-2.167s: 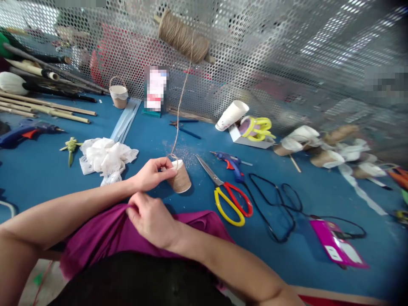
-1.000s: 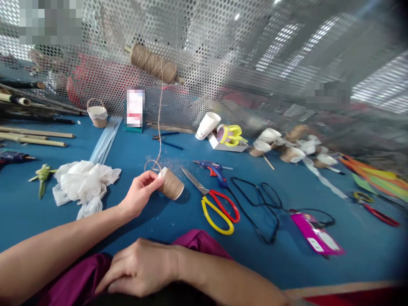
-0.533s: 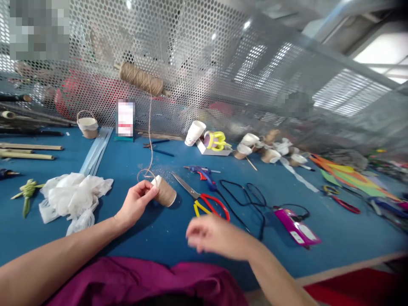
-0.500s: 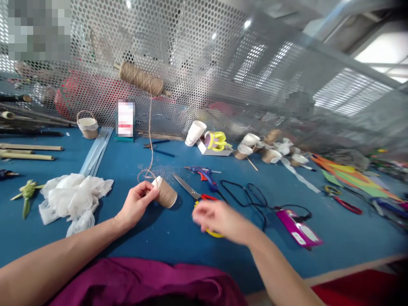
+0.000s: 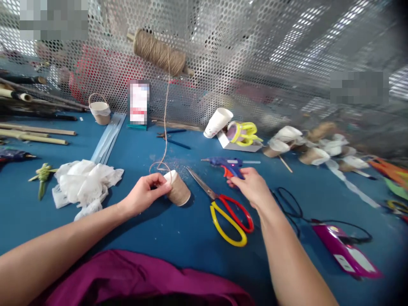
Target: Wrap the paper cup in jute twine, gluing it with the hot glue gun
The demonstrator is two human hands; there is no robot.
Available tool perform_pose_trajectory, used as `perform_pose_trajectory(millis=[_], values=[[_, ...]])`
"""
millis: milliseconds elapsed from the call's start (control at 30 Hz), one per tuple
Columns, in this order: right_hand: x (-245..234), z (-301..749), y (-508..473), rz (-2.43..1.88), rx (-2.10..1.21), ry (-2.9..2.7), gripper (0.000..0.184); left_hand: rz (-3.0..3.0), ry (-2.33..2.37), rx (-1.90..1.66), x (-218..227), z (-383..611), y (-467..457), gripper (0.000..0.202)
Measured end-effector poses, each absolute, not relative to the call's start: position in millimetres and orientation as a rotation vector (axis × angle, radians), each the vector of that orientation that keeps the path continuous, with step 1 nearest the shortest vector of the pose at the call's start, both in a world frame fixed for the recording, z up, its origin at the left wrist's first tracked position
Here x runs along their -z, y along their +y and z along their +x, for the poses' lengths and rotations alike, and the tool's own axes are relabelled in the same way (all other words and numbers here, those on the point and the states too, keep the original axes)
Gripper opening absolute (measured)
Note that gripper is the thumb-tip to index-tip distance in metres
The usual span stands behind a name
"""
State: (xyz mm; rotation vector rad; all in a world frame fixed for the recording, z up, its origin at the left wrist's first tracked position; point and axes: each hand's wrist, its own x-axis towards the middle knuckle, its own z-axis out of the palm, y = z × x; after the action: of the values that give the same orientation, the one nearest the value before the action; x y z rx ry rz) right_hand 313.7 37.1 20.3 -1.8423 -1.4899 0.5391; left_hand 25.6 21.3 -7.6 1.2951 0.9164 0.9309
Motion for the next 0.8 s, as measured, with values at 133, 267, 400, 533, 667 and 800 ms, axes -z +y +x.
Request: perform_pose_trajectory(millis=[133,267,400,533,667,800], values=[[-46.6,287.3,15.7,-1.713,-0.838,-1.419,0.019,1.479,0.934,-0.857,-1.7,18.2,24.9,0.021],[-58.2,255.6,-8.4,-1.517,-1.168,-1.379,0.023,1.545,0.904,-0.754,-7.3,10.9,27.2,0.019],[-54.7,236.7,-25.4,-1.433,-1.187,-1.539,0.023,1.507,0.898,-0.778,-7.4,7.2,29.9,0.022],[-46.6,229.7,-32.9,-1.551,-1.055,-1.614,0.027,1.466,0.938,-0.831,-6.8,7.0,31.4,0.021],[-40.4,228.2,-37.3,-1.671,-0.865,-1.742,0.031,1.441,0.958,-0.829,-5.2,7.1,31.4,0.020],[-39.6,228.1,-40.2,-1.636,-0.619,-1.943,0.034,1.418,0.988,-0.844,-2.1,5.6,31.5,0.020]])
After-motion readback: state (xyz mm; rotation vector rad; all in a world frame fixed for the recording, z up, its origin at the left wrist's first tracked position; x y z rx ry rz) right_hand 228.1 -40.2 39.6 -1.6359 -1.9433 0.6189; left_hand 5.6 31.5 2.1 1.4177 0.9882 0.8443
